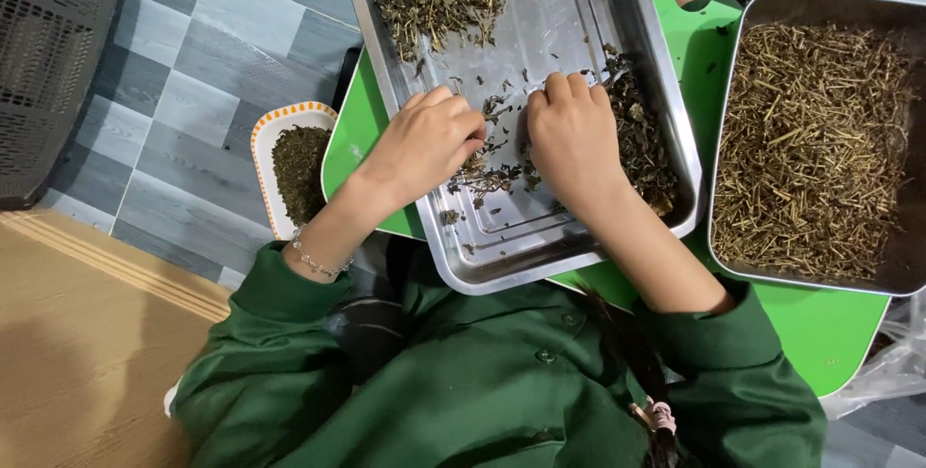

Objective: Sorting through dried tea leaves and stems on metal trays to separate or grade them.

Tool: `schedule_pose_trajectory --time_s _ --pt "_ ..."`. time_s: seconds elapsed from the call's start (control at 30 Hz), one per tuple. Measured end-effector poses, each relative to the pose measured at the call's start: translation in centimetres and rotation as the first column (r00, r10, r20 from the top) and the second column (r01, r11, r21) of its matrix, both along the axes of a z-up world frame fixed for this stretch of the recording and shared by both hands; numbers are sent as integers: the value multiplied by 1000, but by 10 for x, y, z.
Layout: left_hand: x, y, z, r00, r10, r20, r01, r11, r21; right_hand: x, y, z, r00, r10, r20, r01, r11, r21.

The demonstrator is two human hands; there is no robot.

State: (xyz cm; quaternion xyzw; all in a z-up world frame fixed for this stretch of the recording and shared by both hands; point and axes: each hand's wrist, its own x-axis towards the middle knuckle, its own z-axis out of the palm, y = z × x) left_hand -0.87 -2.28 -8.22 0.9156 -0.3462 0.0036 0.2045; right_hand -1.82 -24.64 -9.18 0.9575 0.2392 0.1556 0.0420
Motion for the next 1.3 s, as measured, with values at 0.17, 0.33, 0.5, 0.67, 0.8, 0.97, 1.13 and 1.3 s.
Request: schedule_pose_trajectory --time_s 0.17,0.33,0.5,0.67,0.8,0.97,1.13,1.3 --pt "3 -4 -3 999 -36 40 33 997 77 6 -10 10 980 80 -181 -3 921 389" --pt "5 -5 -6 997 -71 35 68 994 86 -7 -13 39 848 240 -472 304 510 805" --pt "3 -5 7 999 -25 46 29 996 -88 -15 -12 49 726 500 -472 467 143 872" --pt "-14 -18 42 996 -84 -37 56 874 -482 -22 -19 37 772 487 -408 416 98 904" --pt "-26 -34 43 945 -159 287 286 826 -486 -25 -22 27 795 472 -382 426 15 905" --pt "-28 -47 54 881 -166 443 353 855 -380 -32 -18 29 802 493 -337 465 -160 871" --pt "-27 -52 40 849 -184 496 370 877 -308 -32 -26 41 813 486 -320 466 -215 858" --pt "-18 -53 29 961 -135 241 245 817 -522 -39 -44 70 929 233 -288 234 232 944"
